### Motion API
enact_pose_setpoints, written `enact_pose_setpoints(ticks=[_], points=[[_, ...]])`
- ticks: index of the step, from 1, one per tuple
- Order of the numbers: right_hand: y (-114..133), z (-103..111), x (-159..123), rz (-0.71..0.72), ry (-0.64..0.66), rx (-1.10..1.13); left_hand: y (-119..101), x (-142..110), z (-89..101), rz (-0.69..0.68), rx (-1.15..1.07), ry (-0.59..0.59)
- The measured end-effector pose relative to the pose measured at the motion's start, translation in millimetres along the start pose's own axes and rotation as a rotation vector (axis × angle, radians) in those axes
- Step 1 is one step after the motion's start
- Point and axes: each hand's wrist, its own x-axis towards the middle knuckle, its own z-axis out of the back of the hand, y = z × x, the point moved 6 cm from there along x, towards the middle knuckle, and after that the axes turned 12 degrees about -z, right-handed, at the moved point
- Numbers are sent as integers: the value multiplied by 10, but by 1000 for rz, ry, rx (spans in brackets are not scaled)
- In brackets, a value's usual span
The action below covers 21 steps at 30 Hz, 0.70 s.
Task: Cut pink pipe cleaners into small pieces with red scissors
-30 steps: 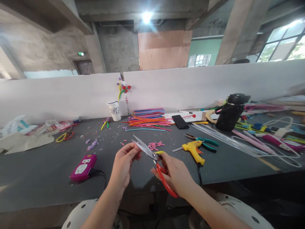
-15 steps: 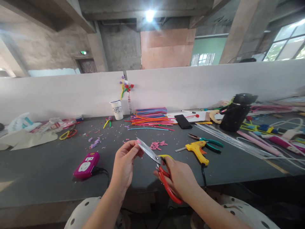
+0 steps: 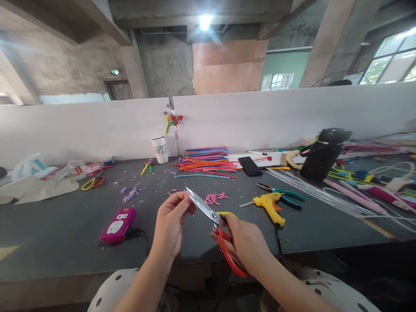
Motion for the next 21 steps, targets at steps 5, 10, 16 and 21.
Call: enact_pose_setpoints(ticks=[5, 10, 16, 21], points=[[2, -5, 5, 0, -6, -55, 3, -3, 10, 0, -20, -12], [6, -6, 13, 6, -9, -43, -2, -3, -2, 3, -34, -13], [2, -11, 13, 17, -29, -54, 0, -4, 3, 12, -30, -21], [4, -12, 1, 31, -53, -43, -4, 5, 6, 3, -30, -18]])
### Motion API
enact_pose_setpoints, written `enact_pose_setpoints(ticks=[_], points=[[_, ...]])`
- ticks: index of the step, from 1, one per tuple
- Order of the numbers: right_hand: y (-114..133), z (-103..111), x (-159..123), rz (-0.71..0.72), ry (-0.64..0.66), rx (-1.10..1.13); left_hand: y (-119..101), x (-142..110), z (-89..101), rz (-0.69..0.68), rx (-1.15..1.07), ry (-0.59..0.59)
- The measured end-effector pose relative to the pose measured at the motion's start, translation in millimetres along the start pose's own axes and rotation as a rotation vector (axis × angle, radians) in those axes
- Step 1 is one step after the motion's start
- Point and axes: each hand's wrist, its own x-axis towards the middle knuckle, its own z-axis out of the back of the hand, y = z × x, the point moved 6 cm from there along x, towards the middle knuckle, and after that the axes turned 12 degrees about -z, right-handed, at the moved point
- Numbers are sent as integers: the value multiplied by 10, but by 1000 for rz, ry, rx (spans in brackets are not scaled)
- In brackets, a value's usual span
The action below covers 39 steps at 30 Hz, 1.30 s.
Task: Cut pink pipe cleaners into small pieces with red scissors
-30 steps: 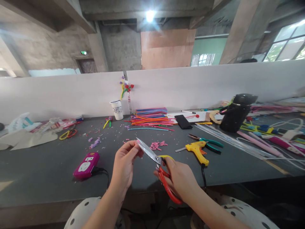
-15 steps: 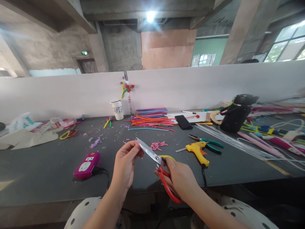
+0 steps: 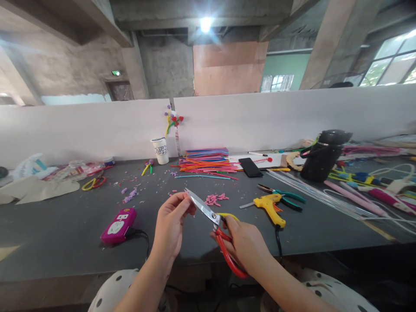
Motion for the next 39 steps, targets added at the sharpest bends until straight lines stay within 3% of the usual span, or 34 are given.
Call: enact_pose_setpoints(ticks=[17, 19, 22, 25, 30, 33, 39], points=[[-19, -17, 13, -46, 31, 24, -25, 39, 59, -41, 90, -4], [-57, -25, 36, -118, 71, 125, -4, 45, 55, -26, 90, 8], [-95, -23, 90, -228, 147, 465, 66, 24, -11, 48, 65, 81], [-87, -4, 164, -292, 225, 847, 179, -46, -128, 169, 5, 190], [-77, -47, 256, -404, 364, 1222, 403, -214, -281, 383, -53, 332], [-51, -64, 283, -360, 412, 1319, 457, -267, -325, 410, -51, 394], [-57, -64, 270, -343, 455, 1253, 469, -250, -324, 379, 97, 420]])
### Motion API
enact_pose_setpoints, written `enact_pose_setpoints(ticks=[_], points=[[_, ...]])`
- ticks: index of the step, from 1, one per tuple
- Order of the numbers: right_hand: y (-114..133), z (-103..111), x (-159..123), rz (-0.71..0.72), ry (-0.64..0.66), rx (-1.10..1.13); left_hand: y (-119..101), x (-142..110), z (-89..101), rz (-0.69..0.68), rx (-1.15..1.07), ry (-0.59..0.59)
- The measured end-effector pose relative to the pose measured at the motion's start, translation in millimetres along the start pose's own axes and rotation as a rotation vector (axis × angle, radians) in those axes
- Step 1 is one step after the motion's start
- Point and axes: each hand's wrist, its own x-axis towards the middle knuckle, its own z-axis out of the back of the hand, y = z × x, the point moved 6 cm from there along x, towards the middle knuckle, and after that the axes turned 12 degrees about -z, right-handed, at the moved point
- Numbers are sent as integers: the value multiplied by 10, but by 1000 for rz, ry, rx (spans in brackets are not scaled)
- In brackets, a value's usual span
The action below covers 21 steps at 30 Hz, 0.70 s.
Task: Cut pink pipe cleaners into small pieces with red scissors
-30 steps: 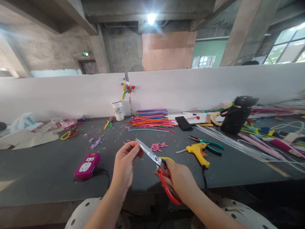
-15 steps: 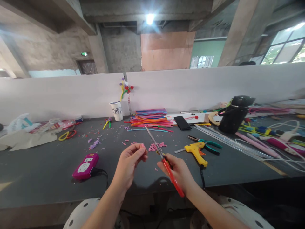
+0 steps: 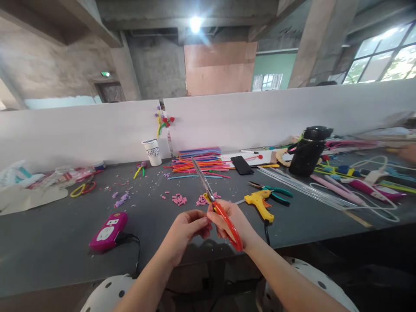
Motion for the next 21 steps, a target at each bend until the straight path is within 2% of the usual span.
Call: enact_pose_setpoints(ticks=[3, 6, 8, 11, 14, 18, 21], points=[[-2, 18, -5, -21, -38, -51, -4, 20, 35, -39, 182, -48], [12, 40, -2, 4, -98, -157, -9, 30, 56, -70, 235, -73], [38, 67, -13, 55, -169, -258, -50, 34, 106, -101, 208, -120], [75, 87, -72, 126, -287, -471, -165, 24, 254, -163, 123, -261], [72, 36, -156, 152, -326, -720, -280, 0, 386, -229, 36, -365], [-3, -40, -234, 150, -346, -994, -377, -31, 444, -319, -16, -404], [-69, -55, -247, 145, -370, -1112, -417, -44, 428, -364, -9, -398]])
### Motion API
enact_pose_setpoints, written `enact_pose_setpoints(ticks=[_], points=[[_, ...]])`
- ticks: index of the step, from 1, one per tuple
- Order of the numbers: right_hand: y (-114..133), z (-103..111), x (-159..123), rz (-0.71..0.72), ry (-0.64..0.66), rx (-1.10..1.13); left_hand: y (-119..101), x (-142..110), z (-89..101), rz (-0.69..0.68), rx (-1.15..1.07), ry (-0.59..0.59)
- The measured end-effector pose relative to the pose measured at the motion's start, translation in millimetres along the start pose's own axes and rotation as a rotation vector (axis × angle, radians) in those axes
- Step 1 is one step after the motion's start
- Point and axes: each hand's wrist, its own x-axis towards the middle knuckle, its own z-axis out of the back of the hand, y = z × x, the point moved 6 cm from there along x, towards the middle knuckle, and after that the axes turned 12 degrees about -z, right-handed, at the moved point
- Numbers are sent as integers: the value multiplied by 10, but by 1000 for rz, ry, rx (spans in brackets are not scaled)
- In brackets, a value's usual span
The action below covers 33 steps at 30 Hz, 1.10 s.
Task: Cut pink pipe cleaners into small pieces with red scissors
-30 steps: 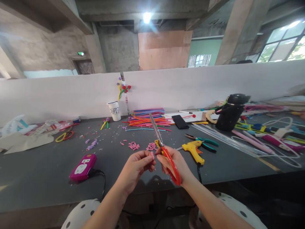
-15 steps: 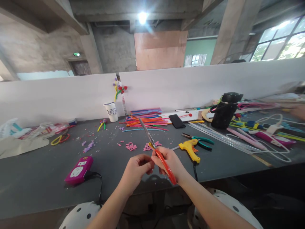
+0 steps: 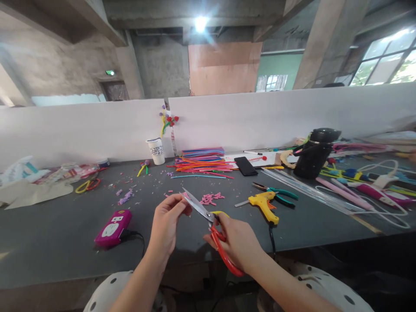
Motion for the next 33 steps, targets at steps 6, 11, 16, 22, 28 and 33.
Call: enact_pose_setpoints(ticks=[6, 11, 16, 22, 28, 33], points=[[7, -30, 0, 38, -50, -91, -21, -8, -18, -4, 8, 2], [13, -31, 10, 56, -77, -93, -25, -7, -17, -1, 10, 5], [9, -37, 15, 49, -58, -103, -24, -5, -7, -5, 20, 12], [10, -33, 15, 50, -65, -117, -19, 0, -1, 2, 21, -3], [1, -35, 19, 25, -54, -126, -44, 8, 2, -17, 44, 0], [3, -49, 15, 22, -45, -122, -82, 26, 18, -72, 137, 26]])
